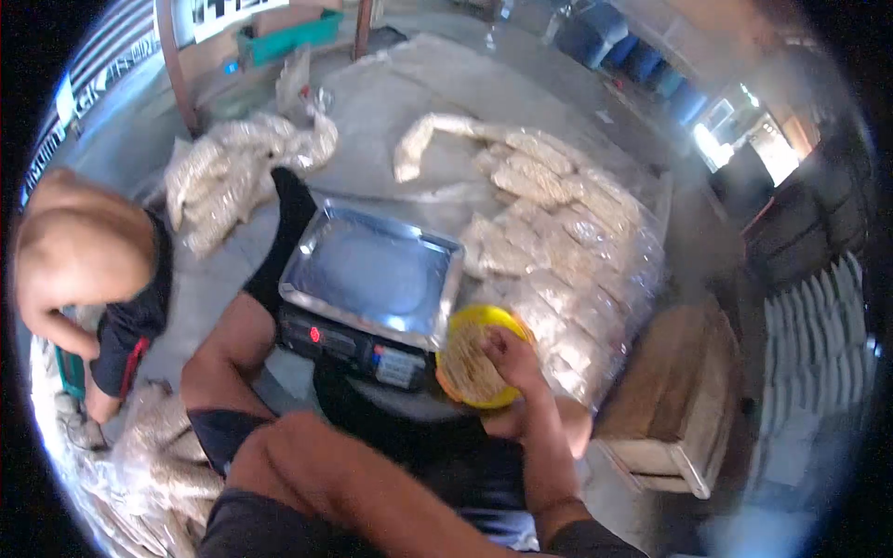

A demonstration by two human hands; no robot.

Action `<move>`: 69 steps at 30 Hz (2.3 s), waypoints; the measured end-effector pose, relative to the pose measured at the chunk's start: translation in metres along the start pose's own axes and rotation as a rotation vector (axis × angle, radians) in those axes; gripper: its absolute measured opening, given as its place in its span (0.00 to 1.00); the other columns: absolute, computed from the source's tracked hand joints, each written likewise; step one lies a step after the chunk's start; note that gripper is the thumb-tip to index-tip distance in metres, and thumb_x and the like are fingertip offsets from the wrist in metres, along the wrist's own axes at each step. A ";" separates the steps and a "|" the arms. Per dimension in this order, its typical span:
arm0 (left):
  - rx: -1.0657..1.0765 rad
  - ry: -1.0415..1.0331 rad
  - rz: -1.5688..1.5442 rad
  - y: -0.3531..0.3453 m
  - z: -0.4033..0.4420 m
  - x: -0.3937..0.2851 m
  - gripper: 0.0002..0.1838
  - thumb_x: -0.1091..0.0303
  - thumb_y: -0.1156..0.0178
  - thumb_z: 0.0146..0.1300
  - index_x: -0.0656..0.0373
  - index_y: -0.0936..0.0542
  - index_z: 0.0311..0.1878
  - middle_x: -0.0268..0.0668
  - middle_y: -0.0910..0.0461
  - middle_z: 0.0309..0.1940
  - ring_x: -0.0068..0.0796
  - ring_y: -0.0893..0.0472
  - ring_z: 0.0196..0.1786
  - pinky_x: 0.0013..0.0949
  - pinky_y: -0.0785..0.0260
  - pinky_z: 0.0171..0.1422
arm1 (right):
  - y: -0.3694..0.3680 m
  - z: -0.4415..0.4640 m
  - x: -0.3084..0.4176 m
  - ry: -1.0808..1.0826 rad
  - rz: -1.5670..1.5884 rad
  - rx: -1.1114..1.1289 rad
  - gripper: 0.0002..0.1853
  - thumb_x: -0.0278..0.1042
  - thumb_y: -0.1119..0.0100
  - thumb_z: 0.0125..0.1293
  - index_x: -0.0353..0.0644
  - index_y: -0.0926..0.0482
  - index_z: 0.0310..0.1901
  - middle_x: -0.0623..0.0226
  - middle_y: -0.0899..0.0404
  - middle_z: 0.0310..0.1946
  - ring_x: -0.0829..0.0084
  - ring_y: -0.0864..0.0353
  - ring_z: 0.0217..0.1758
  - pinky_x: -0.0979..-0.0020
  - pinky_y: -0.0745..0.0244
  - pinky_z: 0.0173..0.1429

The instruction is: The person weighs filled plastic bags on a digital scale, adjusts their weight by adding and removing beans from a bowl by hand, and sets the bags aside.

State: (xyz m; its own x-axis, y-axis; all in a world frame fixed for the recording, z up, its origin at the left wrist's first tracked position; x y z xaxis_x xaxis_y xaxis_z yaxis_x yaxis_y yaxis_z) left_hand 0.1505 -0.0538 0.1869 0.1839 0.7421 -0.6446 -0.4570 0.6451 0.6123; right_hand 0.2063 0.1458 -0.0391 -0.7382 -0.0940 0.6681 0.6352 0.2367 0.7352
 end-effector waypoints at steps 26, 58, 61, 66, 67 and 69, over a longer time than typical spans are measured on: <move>-0.815 1.803 0.409 0.198 -0.543 0.174 0.27 0.50 0.48 0.78 0.63 0.24 0.67 0.54 0.18 0.59 0.50 0.20 0.62 0.44 0.31 0.68 | 0.326 0.221 -0.322 -0.365 1.160 -1.070 0.25 0.57 0.41 0.75 0.37 0.22 0.48 0.64 0.20 0.27 0.72 0.23 0.22 0.72 0.25 0.24; -0.558 1.892 0.590 0.179 -0.510 0.124 0.44 0.37 0.46 0.69 0.61 0.37 0.77 0.58 0.25 0.65 0.61 0.25 0.67 0.57 0.33 0.71 | -0.012 0.006 0.138 0.071 0.701 -0.367 0.07 0.32 0.46 0.79 0.37 0.24 0.43 0.66 0.18 0.27 0.76 0.19 0.27 0.73 0.23 0.33; -0.548 1.929 0.634 0.178 -0.497 0.125 0.44 0.38 0.46 0.69 0.62 0.37 0.77 0.58 0.26 0.65 0.60 0.26 0.68 0.56 0.33 0.71 | -0.028 -0.010 0.087 -0.033 0.619 -0.434 0.11 0.36 0.43 0.78 0.34 0.21 0.43 0.66 0.17 0.28 0.77 0.19 0.26 0.72 0.25 0.31; -0.535 1.978 0.595 0.187 -0.491 0.129 0.42 0.39 0.45 0.69 0.61 0.35 0.76 0.59 0.25 0.65 0.61 0.24 0.67 0.57 0.33 0.71 | 0.068 -0.062 0.113 0.143 0.777 -0.784 0.10 0.35 0.42 0.78 0.35 0.22 0.47 0.68 0.19 0.30 0.80 0.24 0.26 0.75 0.26 0.32; -0.572 1.929 0.610 0.188 -0.493 0.132 0.42 0.38 0.44 0.69 0.61 0.33 0.75 0.59 0.24 0.64 0.61 0.24 0.66 0.57 0.32 0.70 | 0.078 -0.070 0.115 0.212 0.772 -0.824 0.10 0.35 0.42 0.78 0.35 0.23 0.49 0.68 0.19 0.31 0.80 0.24 0.27 0.75 0.26 0.33; -0.544 1.935 0.628 0.188 -0.498 0.141 0.41 0.38 0.45 0.69 0.61 0.33 0.75 0.59 0.24 0.63 0.61 0.23 0.65 0.57 0.31 0.69 | 0.094 -0.081 0.115 0.360 0.762 -0.891 0.11 0.34 0.43 0.78 0.35 0.24 0.53 0.68 0.19 0.32 0.79 0.24 0.28 0.76 0.26 0.34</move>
State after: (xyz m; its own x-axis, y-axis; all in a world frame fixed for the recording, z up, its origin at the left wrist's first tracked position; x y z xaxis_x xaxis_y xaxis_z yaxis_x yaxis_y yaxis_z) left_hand -0.3429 0.0821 -0.0169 -0.8179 -0.5344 -0.2132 -0.2955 0.0723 0.9526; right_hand 0.1995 0.0790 0.1163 -0.0952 -0.5158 0.8514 0.9144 -0.3834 -0.1300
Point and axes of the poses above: each hand's wrist, its own z-axis towards the middle knuckle, its own y-axis out of the back of the hand, x = y × z, the point moved 9 cm from there along z, towards the middle knuckle
